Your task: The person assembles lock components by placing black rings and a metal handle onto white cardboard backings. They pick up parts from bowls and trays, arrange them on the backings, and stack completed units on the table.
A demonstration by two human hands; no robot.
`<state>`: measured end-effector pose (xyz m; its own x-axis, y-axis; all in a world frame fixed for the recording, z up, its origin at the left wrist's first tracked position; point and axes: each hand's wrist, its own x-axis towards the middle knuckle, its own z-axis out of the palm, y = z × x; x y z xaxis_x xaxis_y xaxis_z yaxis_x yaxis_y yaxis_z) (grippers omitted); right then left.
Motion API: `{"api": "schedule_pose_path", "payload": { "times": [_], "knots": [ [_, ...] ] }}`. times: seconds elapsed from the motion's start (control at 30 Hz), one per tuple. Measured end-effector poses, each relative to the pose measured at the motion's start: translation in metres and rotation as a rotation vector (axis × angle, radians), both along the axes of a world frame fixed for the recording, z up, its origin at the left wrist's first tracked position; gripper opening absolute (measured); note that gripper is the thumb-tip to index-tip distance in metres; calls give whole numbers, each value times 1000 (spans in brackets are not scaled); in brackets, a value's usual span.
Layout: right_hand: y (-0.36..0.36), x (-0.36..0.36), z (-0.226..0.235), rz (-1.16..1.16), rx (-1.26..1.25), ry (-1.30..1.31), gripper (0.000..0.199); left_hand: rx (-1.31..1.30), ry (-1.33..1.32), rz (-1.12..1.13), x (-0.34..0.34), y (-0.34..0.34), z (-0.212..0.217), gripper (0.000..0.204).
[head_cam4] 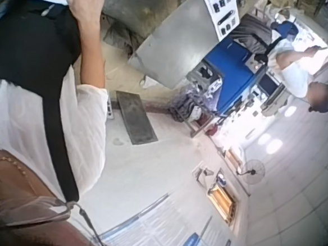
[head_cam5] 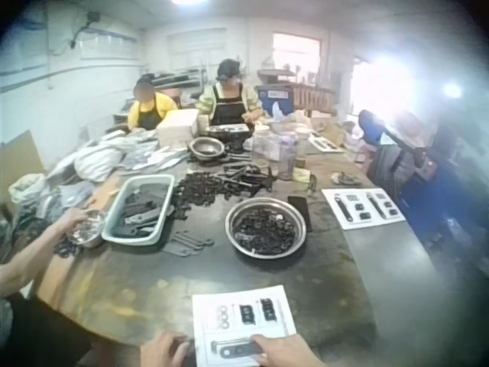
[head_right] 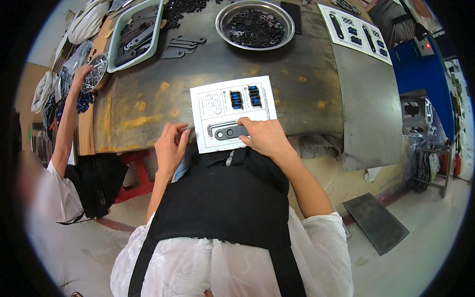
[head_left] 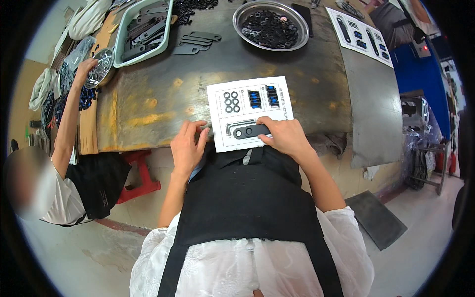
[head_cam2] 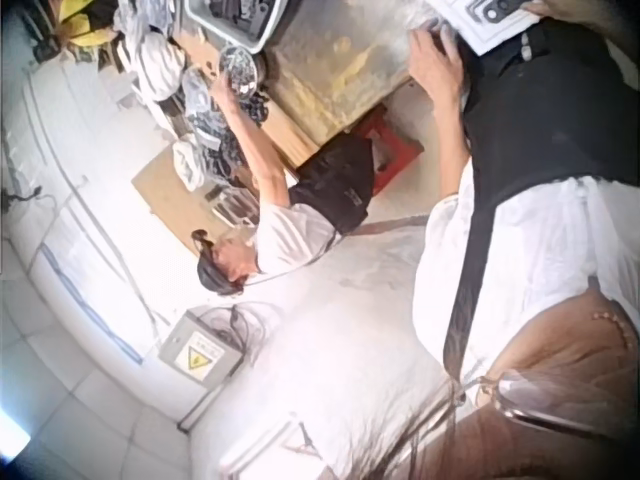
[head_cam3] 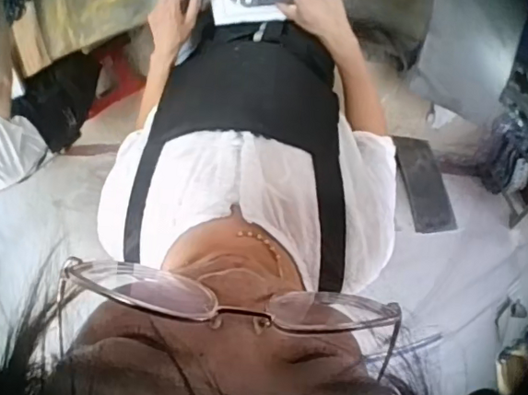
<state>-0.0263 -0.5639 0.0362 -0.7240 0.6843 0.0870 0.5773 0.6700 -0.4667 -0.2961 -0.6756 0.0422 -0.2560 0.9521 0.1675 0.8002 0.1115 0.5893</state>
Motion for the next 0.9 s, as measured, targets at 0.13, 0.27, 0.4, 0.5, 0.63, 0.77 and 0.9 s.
{"api": "schedule_pose_path", "payload": {
  "times": [0.13, 0.27, 0.4, 0.5, 0.63, 0.77, 0.9],
  "knots": [
    [3, -3, 2, 11, 24, -29, 37, 27, -6, -37, 2, 4, -2, 13],
    [2, -3, 4, -16, -44, -50, 37, 17, -4, -64, 4, 12, -3, 10],
    [0, -4, -5, -1, 48, -13, 37, 33, -10, -89, 8, 15, -2, 8],
    [-1, -6, -5, -5, 54, -31, 37, 37, -22, -91, 6, 14, -6, 7],
    [-5, -5, -3, -31, 38, 5, 36, 37, -15, -84, 4, 12, -6, 7],
    [-6, -1, -4, -68, 2, 23, 36, 28, -85, -76, 3, 10, -8, 8],
    [-6, -3, 13, -193, -168, -11, 31, 95, -12, -183, 15, 20, -13, 12]
  ]
}}
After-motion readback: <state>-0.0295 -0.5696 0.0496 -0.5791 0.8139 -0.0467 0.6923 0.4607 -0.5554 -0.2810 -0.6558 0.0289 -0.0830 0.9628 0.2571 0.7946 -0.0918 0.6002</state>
